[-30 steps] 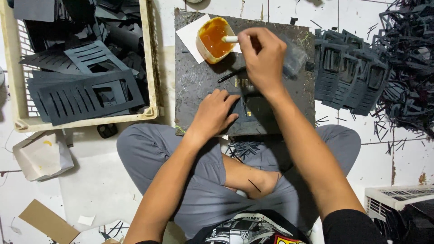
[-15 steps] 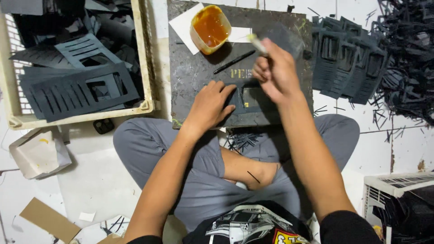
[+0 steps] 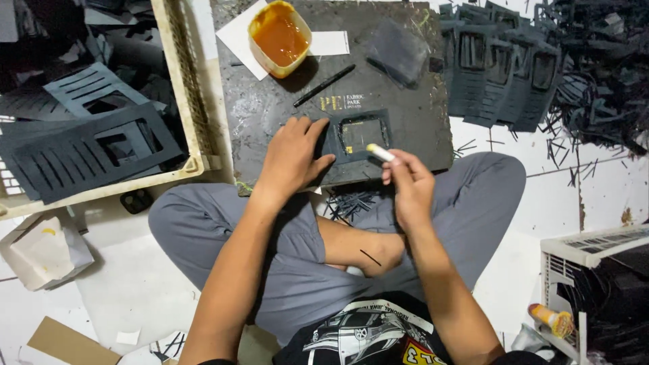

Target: The person sits cross-legged on the floor and applies glue with a glue stick along the inner edge of a dark cutout frame, then presses a mesh screen into the glued frame and adjusts it to fit, before placing the finished frame into a crate with similar frames.

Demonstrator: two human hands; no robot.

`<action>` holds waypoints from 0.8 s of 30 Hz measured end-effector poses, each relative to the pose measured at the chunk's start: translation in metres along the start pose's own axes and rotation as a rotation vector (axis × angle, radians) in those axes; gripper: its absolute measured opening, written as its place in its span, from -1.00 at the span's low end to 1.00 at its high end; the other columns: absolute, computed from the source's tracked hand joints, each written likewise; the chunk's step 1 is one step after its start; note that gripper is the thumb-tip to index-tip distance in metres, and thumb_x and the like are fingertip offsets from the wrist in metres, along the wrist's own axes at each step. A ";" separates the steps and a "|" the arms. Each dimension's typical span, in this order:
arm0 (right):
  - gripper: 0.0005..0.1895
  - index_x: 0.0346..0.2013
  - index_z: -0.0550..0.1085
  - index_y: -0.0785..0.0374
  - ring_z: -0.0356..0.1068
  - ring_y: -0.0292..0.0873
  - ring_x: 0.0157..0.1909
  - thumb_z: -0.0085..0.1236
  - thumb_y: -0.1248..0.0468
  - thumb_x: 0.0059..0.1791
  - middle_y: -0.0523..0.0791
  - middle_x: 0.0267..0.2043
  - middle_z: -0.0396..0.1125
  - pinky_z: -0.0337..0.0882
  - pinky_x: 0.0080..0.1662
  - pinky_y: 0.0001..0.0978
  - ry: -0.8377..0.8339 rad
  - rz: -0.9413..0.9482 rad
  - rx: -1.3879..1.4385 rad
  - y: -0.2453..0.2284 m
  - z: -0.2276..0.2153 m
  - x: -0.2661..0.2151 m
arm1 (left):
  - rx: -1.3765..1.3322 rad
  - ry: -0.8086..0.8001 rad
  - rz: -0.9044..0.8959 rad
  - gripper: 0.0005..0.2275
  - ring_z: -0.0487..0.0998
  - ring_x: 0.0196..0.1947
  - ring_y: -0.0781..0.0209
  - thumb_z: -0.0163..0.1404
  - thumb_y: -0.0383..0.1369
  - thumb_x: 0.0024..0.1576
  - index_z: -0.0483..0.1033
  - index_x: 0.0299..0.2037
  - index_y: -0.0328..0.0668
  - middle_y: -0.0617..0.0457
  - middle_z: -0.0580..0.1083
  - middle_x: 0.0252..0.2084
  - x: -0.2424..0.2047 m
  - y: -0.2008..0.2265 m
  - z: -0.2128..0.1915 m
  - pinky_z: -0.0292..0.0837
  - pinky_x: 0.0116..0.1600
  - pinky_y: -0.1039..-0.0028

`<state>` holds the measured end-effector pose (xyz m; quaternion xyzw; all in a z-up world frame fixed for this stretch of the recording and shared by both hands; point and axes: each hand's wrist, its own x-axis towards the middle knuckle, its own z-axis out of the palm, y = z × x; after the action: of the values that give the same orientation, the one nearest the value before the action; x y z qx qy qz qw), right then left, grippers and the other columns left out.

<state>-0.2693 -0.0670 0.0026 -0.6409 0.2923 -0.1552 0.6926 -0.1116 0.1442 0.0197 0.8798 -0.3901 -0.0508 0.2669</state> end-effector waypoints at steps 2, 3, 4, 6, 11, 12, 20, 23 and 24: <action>-0.76 0.04 0.53 0.33 0.42 -0.23 -0.36 0.13 0.35 0.08 0.01 -0.29 0.43 0.42 -0.28 -0.52 0.027 -0.068 -0.161 0.004 0.007 -0.010 | -0.001 -0.003 -0.002 -0.36 0.48 -0.17 -0.09 0.32 -0.11 -0.07 0.45 0.21 -0.17 -0.06 0.44 -0.21 0.001 0.000 0.001 0.44 -0.05 0.18; -0.75 0.03 0.58 0.25 0.43 -0.25 -0.39 0.20 0.38 0.04 0.00 -0.31 0.46 0.42 -0.32 -0.53 0.044 -0.139 -0.322 0.005 0.011 -0.015 | 0.002 0.003 -0.010 -0.36 0.48 -0.17 -0.09 0.32 -0.11 -0.07 0.45 0.21 -0.17 -0.06 0.44 -0.22 0.001 0.000 0.001 0.44 -0.05 0.18; -0.75 0.03 0.58 0.25 0.43 -0.25 -0.39 0.20 0.38 0.04 0.00 -0.31 0.46 0.42 -0.32 -0.53 0.050 -0.136 -0.323 -0.004 0.018 -0.019 | 0.000 -0.002 -0.006 -0.36 0.48 -0.17 -0.09 0.32 -0.11 -0.07 0.45 0.21 -0.17 -0.06 0.44 -0.22 0.000 0.001 0.005 0.44 -0.05 0.18; -0.81 -0.09 0.65 0.12 0.48 -0.12 -0.39 0.28 0.34 0.01 -0.10 -0.27 0.50 0.44 -0.29 -0.36 0.032 -0.526 -0.638 -0.024 0.033 -0.022 | 0.026 0.054 -0.041 -0.31 0.47 -0.16 -0.05 0.36 -0.06 -0.16 0.47 0.19 -0.12 -0.02 0.44 -0.22 -0.001 0.001 0.011 0.41 -0.04 0.22; -0.78 -0.09 0.64 0.17 0.40 -0.24 -0.45 0.30 0.40 -0.02 -0.17 -0.30 0.47 0.43 -0.34 -0.47 0.040 -0.655 -0.704 -0.019 0.039 -0.023 | 0.010 0.045 -0.064 -0.32 0.47 -0.17 -0.05 0.37 -0.09 -0.16 0.48 0.19 -0.11 -0.01 0.44 -0.23 0.001 0.001 0.011 0.40 -0.06 0.22; -0.77 -0.08 0.64 0.18 0.40 -0.23 -0.44 0.29 0.42 -0.02 -0.16 -0.29 0.47 0.44 -0.34 -0.46 0.040 -0.694 -0.737 -0.020 0.040 -0.023 | 0.004 0.046 -0.067 -0.33 0.47 -0.17 -0.06 0.37 -0.09 -0.17 0.49 0.18 -0.12 -0.01 0.44 -0.23 0.000 0.002 0.011 0.40 -0.06 0.21; -0.78 -0.07 0.60 0.32 0.47 -0.02 -0.33 0.23 0.48 -0.01 -0.04 -0.27 0.44 0.47 -0.25 -0.28 0.107 -0.842 -0.820 -0.022 0.041 -0.025 | -0.006 0.013 -0.062 -0.31 0.47 -0.18 -0.06 0.36 -0.08 -0.15 0.46 0.22 -0.08 0.01 0.44 -0.23 0.001 -0.001 0.010 0.41 -0.05 0.20; -0.77 -0.08 0.59 0.34 0.49 0.01 -0.31 0.24 0.50 -0.03 -0.03 -0.28 0.45 0.48 -0.23 -0.24 0.040 -0.860 -0.820 -0.024 0.045 -0.026 | -0.002 0.008 -0.060 -0.31 0.47 -0.18 -0.06 0.35 -0.07 -0.14 0.46 0.22 -0.08 0.01 0.43 -0.23 0.000 0.000 0.010 0.41 -0.05 0.19; -0.77 -0.08 0.59 0.35 0.49 0.03 -0.30 0.24 0.50 -0.03 -0.03 -0.28 0.44 0.48 -0.22 -0.22 0.021 -0.883 -0.843 -0.025 0.045 -0.025 | -0.002 0.012 -0.060 -0.31 0.47 -0.18 -0.06 0.35 -0.07 -0.14 0.45 0.22 -0.08 0.01 0.43 -0.23 0.001 0.000 0.010 0.40 -0.06 0.18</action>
<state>-0.2580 -0.0196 0.0324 -0.9190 0.0420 -0.3050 0.2464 -0.1137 0.1395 0.0114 0.8910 -0.3621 -0.0539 0.2685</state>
